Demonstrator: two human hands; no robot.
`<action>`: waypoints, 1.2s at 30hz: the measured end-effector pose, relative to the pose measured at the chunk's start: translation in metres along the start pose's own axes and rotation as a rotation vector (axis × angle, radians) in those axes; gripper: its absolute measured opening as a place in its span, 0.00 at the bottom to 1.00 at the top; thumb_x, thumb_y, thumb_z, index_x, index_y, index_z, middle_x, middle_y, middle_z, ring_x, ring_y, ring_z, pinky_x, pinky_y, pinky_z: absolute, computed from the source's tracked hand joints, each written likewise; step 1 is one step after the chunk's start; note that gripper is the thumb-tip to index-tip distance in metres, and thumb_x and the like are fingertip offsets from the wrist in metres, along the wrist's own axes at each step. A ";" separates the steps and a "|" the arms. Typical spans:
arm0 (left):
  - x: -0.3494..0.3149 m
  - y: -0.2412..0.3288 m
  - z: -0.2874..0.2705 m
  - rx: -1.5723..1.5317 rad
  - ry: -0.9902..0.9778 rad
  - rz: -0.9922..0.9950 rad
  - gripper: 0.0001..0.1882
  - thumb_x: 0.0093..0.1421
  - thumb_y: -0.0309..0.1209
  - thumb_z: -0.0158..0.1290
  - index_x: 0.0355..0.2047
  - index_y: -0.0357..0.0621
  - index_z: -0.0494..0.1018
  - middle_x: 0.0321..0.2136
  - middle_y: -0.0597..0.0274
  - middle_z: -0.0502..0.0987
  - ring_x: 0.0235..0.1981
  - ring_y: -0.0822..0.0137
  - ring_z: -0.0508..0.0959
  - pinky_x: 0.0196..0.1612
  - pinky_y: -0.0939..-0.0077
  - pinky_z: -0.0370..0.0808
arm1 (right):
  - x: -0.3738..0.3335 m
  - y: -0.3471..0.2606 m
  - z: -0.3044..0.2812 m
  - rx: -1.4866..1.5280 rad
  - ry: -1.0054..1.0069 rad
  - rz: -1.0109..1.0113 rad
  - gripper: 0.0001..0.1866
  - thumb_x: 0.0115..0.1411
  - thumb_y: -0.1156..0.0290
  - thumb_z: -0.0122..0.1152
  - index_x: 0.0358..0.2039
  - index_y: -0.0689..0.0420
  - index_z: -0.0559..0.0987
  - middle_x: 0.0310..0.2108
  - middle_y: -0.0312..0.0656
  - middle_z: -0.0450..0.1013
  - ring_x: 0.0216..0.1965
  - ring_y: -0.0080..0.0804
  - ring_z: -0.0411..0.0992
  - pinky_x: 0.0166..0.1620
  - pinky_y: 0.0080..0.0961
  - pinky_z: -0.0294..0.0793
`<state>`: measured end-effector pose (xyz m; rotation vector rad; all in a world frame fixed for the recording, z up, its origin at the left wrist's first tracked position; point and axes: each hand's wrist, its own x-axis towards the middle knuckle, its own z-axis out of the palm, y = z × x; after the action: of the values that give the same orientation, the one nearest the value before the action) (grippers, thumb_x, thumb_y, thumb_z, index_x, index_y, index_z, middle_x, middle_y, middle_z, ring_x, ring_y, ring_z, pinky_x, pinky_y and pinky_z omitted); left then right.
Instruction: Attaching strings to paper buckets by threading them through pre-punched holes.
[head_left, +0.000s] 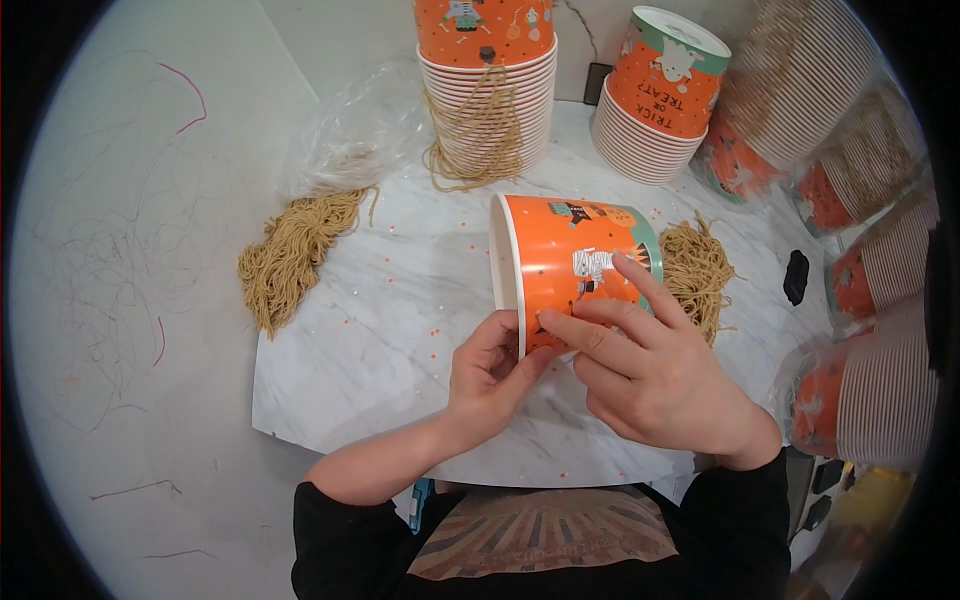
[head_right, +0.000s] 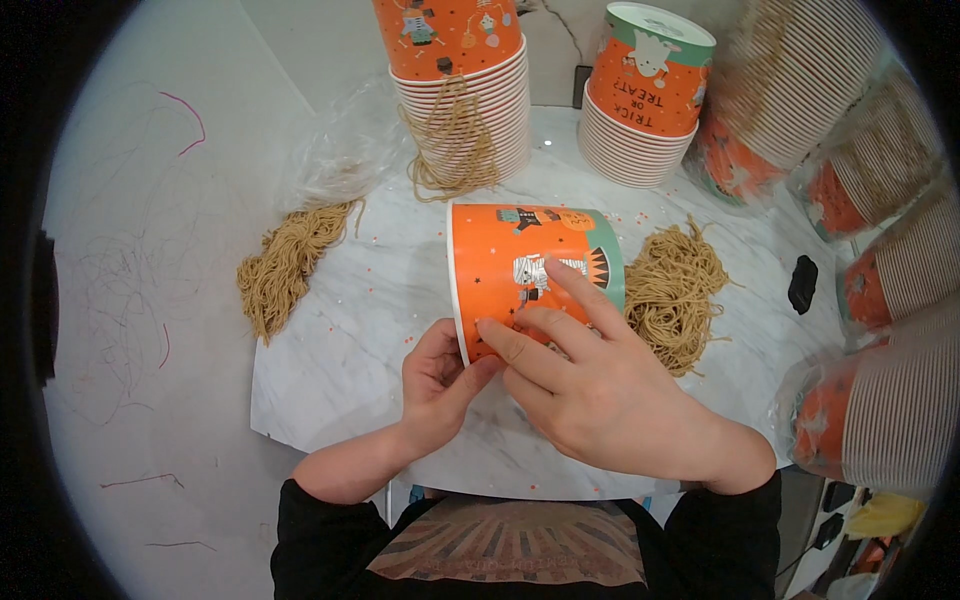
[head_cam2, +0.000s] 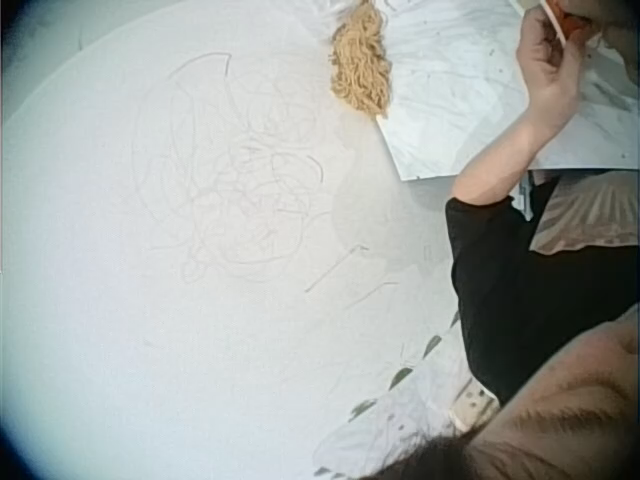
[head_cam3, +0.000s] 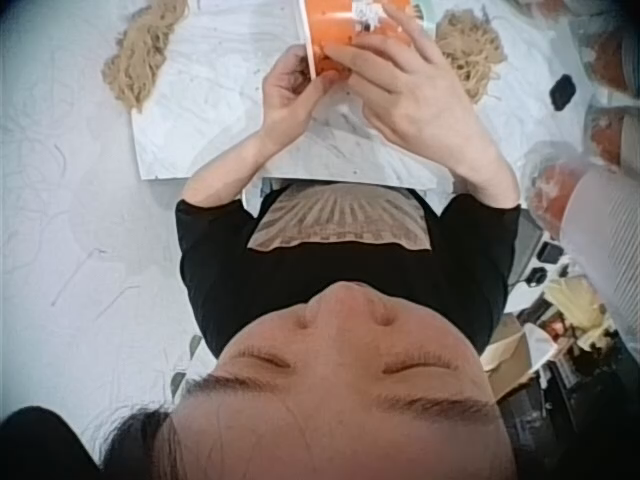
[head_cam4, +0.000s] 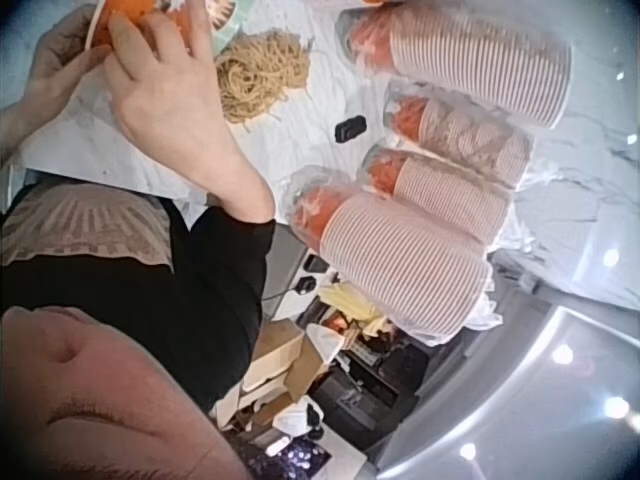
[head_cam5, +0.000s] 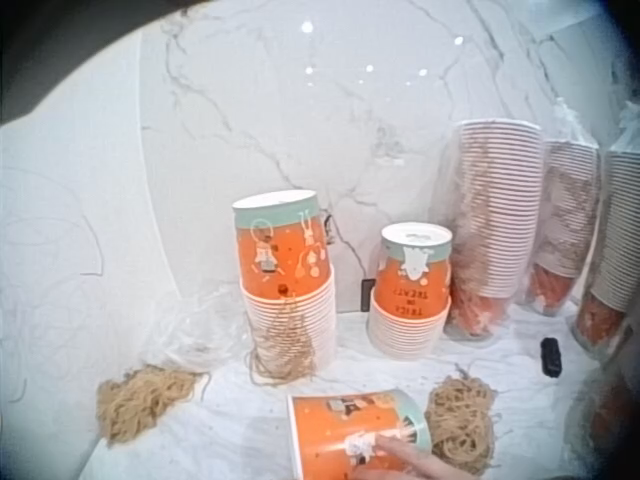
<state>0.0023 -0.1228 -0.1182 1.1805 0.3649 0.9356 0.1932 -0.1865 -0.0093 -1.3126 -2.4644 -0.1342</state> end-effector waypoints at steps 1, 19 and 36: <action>0.000 -0.002 -0.001 0.001 0.000 0.000 0.16 0.66 0.15 0.50 0.54 0.34 0.67 0.51 0.56 0.76 0.52 0.70 0.77 0.56 0.75 0.74 | 0.000 0.000 -0.001 0.001 0.001 0.000 0.07 0.43 0.74 0.65 0.23 0.57 0.75 0.54 0.37 0.75 0.53 0.34 0.74 0.69 0.58 0.60; 0.004 -0.007 -0.002 -0.283 0.252 -0.069 0.06 0.75 0.31 0.43 0.47 0.43 0.66 0.37 0.70 0.76 0.33 0.81 0.71 0.35 0.84 0.66 | 0.004 0.013 0.009 0.224 0.153 0.028 0.13 0.46 0.75 0.68 0.34 0.59 0.77 0.48 0.46 0.76 0.45 0.43 0.77 0.60 0.46 0.73; -0.002 -0.004 0.005 -0.073 0.018 0.061 0.05 0.72 0.28 0.48 0.44 0.39 0.68 0.42 0.61 0.78 0.41 0.75 0.77 0.46 0.77 0.74 | 0.006 0.012 0.017 0.119 0.317 0.008 0.18 0.44 0.72 0.74 0.36 0.58 0.79 0.42 0.41 0.76 0.37 0.36 0.78 0.56 0.44 0.79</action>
<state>0.0062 -0.1281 -0.1204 1.1224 0.3084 1.0057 0.1957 -0.1711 -0.0240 -1.1525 -2.1659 -0.1765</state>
